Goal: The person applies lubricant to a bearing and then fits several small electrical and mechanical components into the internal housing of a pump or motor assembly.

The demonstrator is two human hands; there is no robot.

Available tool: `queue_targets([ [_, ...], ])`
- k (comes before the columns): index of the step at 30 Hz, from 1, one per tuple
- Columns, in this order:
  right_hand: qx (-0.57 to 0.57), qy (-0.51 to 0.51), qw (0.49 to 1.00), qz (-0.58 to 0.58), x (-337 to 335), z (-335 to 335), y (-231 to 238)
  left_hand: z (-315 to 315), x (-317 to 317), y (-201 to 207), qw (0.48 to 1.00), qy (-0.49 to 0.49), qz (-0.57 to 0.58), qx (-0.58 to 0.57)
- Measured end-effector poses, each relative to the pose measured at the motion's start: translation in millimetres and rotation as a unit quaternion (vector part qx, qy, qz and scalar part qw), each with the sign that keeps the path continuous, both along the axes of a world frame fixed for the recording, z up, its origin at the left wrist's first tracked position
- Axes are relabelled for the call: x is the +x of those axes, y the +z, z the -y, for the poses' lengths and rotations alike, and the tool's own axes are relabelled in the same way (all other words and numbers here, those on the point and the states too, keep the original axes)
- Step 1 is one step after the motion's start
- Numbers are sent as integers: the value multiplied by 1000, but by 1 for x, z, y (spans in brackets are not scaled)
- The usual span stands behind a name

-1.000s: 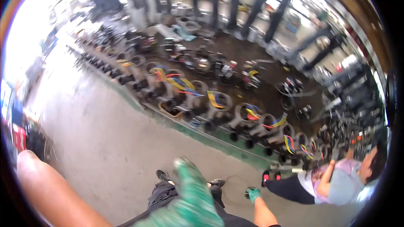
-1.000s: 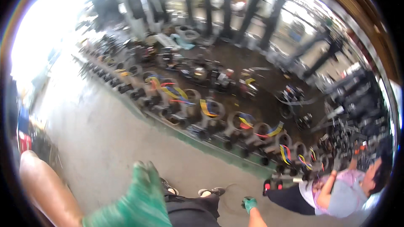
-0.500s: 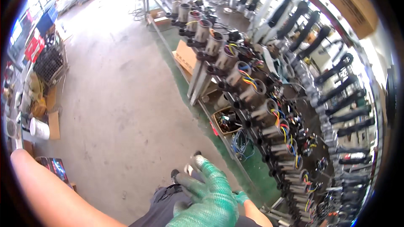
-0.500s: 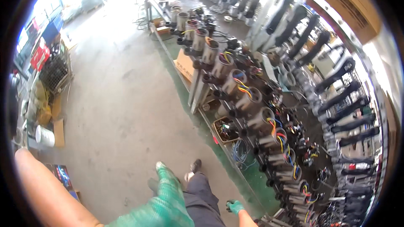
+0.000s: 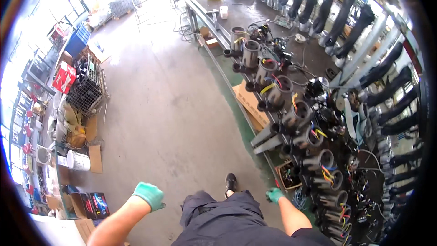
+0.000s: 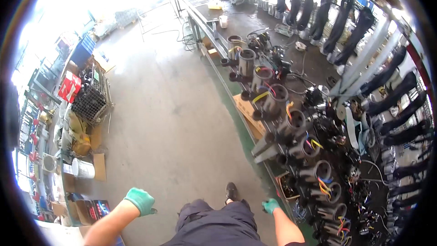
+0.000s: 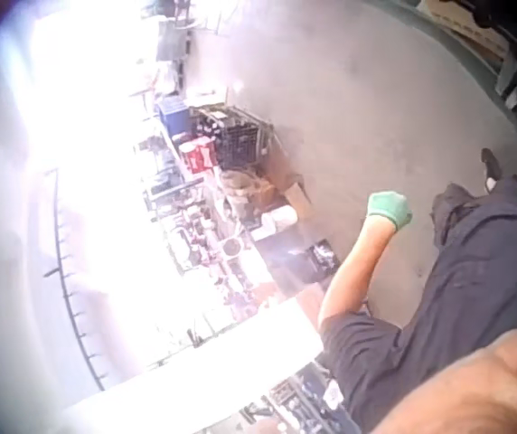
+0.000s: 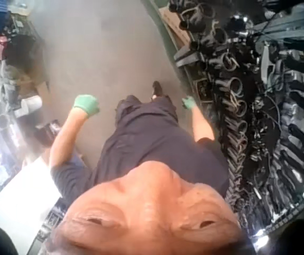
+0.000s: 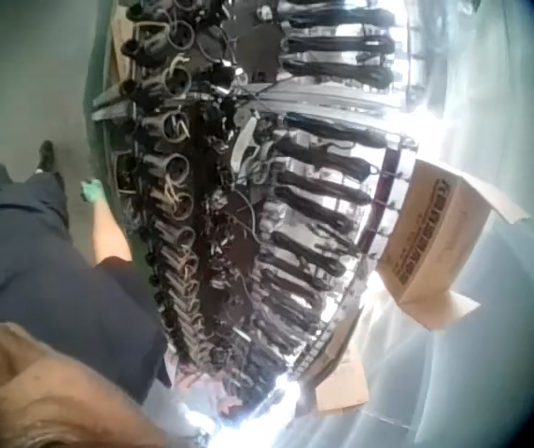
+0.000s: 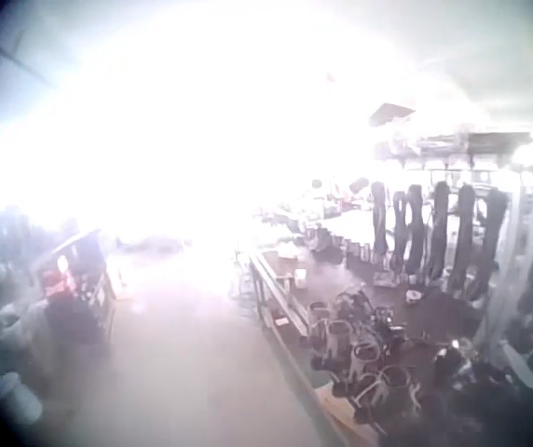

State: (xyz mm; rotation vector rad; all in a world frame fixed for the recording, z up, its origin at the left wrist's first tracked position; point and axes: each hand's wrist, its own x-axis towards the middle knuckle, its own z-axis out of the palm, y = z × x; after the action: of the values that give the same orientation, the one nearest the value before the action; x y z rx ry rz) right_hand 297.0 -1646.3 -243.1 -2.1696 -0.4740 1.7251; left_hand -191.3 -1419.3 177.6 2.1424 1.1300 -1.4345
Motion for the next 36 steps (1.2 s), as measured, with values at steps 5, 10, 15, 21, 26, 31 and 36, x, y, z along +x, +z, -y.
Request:
queue_targets([
  [5,95,99,990,45,-12,-208,43,-48,-118,-95,956,264,79,101],
  [10,192,216,944,158,-34,-362,55,-143,-173,-172,881,459,80,80],
  [15,175,167,958,153,-97,-492,133,-281,-189,-221,873,476,99,22],
  [21,317,84,925,190,-145,-664,194,-493,-161,-200,901,408,144,25],
  [26,427,11,867,257,-150,-825,191,-639,-151,-218,881,401,241,65],
  [31,432,4,807,403,-118,-984,180,-722,-196,-295,799,520,297,56],
  [36,426,17,762,488,-103,-1144,171,-730,-263,-371,890,400,217,-3],
])
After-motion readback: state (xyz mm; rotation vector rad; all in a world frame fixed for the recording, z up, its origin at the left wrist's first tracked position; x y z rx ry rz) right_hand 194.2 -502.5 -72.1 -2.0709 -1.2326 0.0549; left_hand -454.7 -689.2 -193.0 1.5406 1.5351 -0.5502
